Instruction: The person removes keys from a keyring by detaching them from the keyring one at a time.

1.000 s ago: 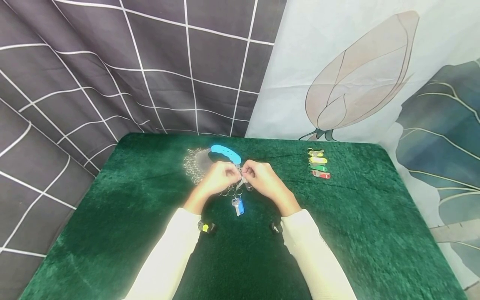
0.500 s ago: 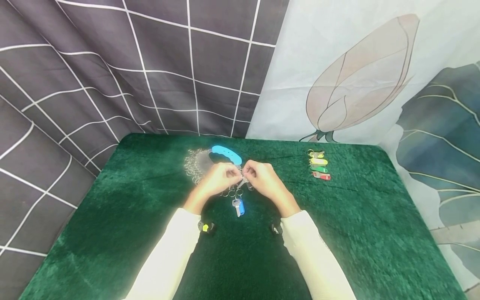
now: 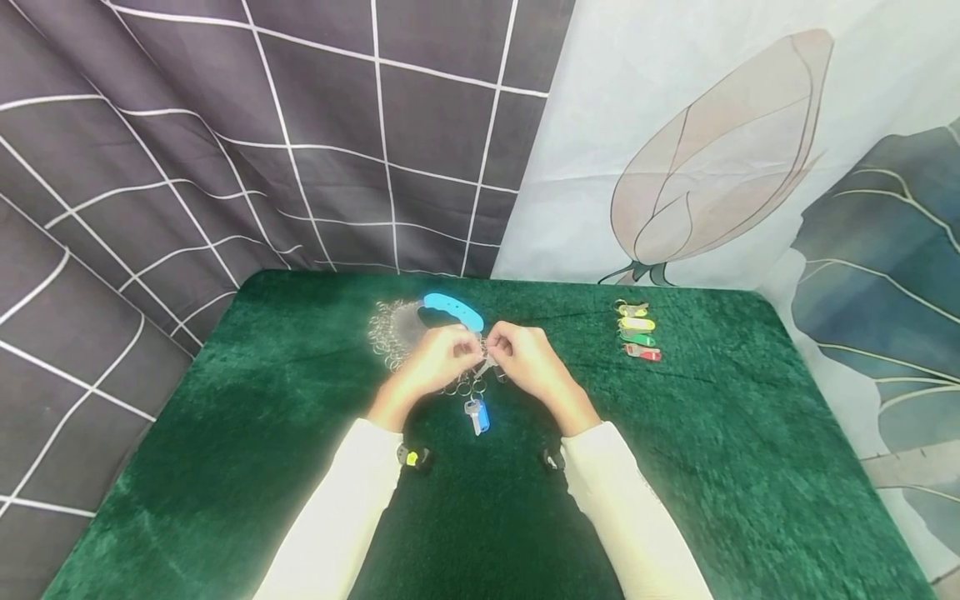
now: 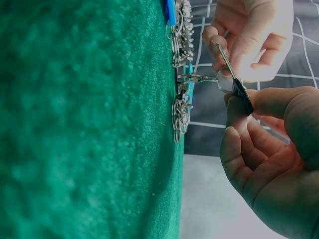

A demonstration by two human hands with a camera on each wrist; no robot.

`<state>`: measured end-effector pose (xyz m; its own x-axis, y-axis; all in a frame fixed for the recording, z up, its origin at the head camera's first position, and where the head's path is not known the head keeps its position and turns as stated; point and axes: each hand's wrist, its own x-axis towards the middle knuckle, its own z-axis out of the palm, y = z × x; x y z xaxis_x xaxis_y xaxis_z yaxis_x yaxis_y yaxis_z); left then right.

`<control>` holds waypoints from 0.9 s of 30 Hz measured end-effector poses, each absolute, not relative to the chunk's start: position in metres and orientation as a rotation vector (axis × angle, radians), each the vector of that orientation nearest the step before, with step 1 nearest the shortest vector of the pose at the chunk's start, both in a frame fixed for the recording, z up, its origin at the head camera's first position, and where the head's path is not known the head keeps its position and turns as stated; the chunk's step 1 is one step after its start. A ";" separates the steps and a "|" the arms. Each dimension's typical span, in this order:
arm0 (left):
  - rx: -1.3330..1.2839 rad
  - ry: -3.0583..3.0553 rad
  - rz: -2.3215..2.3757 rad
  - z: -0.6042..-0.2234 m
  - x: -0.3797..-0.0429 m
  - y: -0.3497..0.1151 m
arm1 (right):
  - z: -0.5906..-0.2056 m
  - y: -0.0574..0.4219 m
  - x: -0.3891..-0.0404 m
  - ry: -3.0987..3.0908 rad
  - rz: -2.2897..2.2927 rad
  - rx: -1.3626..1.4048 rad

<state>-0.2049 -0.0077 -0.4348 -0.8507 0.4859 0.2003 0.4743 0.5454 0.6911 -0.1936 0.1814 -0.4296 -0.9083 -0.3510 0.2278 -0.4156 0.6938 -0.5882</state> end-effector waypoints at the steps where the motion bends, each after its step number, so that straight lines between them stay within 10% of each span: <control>1: 0.861 2.750 1.217 -0.435 -0.205 -0.008 | -0.429 0.182 -0.194 -2.801 1.007 0.629; 27: 0.875 2.812 1.218 -0.438 -0.205 -0.005 | -0.431 0.181 -0.195 -2.788 0.997 0.609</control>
<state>-0.2053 -0.0055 -0.4385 -0.8484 0.4670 0.2493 0.5013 0.5573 0.6619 -0.1946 0.1814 -0.4307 -0.9120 -0.3314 0.2418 -0.4096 0.7023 -0.5822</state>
